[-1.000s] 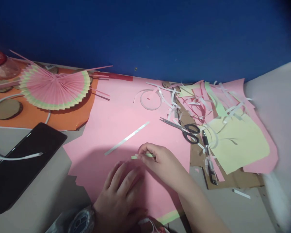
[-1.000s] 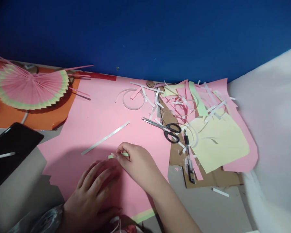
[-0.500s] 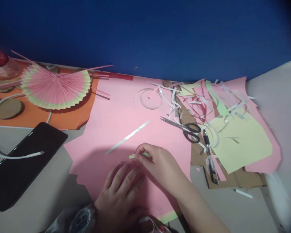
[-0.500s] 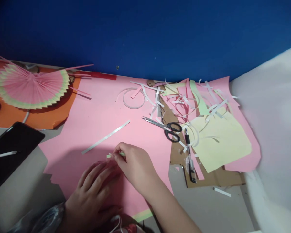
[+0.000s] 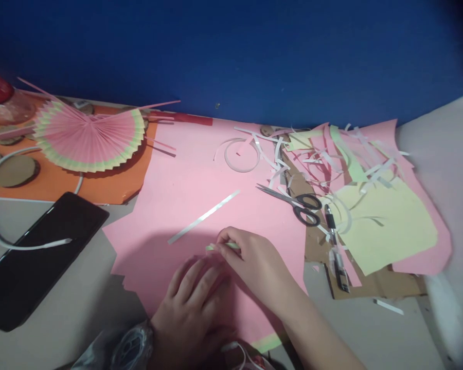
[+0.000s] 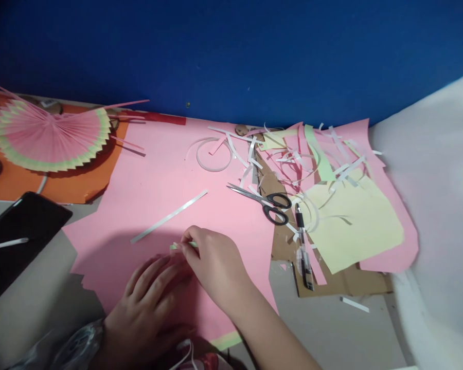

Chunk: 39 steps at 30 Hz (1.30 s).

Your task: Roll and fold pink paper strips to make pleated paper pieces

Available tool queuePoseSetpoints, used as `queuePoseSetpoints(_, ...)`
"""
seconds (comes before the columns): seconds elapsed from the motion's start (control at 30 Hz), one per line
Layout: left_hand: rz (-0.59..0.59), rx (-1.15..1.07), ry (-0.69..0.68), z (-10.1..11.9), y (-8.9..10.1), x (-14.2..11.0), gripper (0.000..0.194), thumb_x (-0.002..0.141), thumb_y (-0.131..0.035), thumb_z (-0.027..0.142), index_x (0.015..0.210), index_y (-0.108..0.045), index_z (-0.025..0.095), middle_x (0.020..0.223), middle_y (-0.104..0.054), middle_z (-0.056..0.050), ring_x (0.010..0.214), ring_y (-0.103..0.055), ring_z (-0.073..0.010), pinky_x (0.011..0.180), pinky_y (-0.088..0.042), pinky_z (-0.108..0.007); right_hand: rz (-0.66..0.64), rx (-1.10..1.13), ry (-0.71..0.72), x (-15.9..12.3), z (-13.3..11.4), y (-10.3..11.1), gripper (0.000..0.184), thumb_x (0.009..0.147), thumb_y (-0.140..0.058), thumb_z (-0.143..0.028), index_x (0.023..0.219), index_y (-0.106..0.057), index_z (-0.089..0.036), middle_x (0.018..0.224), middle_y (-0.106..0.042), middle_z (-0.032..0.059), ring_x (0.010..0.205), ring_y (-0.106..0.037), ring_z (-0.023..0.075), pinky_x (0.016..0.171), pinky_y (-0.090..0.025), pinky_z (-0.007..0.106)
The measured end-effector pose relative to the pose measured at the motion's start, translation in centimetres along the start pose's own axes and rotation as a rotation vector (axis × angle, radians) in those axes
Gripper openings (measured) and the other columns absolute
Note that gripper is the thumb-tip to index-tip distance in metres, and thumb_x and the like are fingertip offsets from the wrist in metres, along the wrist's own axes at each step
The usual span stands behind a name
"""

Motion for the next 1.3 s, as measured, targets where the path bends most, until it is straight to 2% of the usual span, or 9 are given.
queuePoseSetpoints(0.4,0.017,-0.003,-0.012,0.09,-0.01,0.14,0.049,0.074,-0.062,0.044,0.114,-0.059,0.016,0.123,-0.056,-0.009,0.121,-0.039,-0.0332,0.104,-0.024,-0.049,0.008,-0.012,0.023,0.02,-0.07,-0.05,0.013,0.088,-0.046,-0.028,0.082,-0.057,-0.024,0.077,-0.066,-0.0026,0.068,-0.058,0.0131,0.059,-0.036,0.025)
queuePoseSetpoints(0.67,0.004,0.046,-0.039,0.0,0.58,0.73,0.048,0.073,-0.062,0.046,0.111,-0.061,0.016,0.118,-0.059,-0.008,0.114,-0.044,-0.0326,0.099,-0.027,-0.047,0.024,-0.019,0.038,-0.13,0.05,-0.23,0.013,0.088,-0.045,-0.027,0.083,-0.056,-0.023,0.077,-0.066,-0.0024,0.069,-0.058,0.0131,0.059,-0.035,0.024)
queuePoseSetpoints(1.3,-0.03,0.012,-0.014,0.11,0.42,0.57,0.048,0.073,-0.063,0.043,0.113,-0.059,0.016,0.124,-0.055,-0.008,0.119,-0.039,-0.0353,0.1,-0.027,-0.05,0.04,-0.016,0.047,-0.33,0.27,-0.55,0.012,0.089,-0.045,-0.029,0.084,-0.055,-0.024,0.079,-0.065,-0.0038,0.069,-0.057,0.0125,0.062,-0.036,0.025)
Point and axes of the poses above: each hand's wrist, its own x-axis towards the middle knuckle, its own y-axis out of the back of the hand, z = x × y, the point moved 1 cm from there along x, towards the middle knuckle
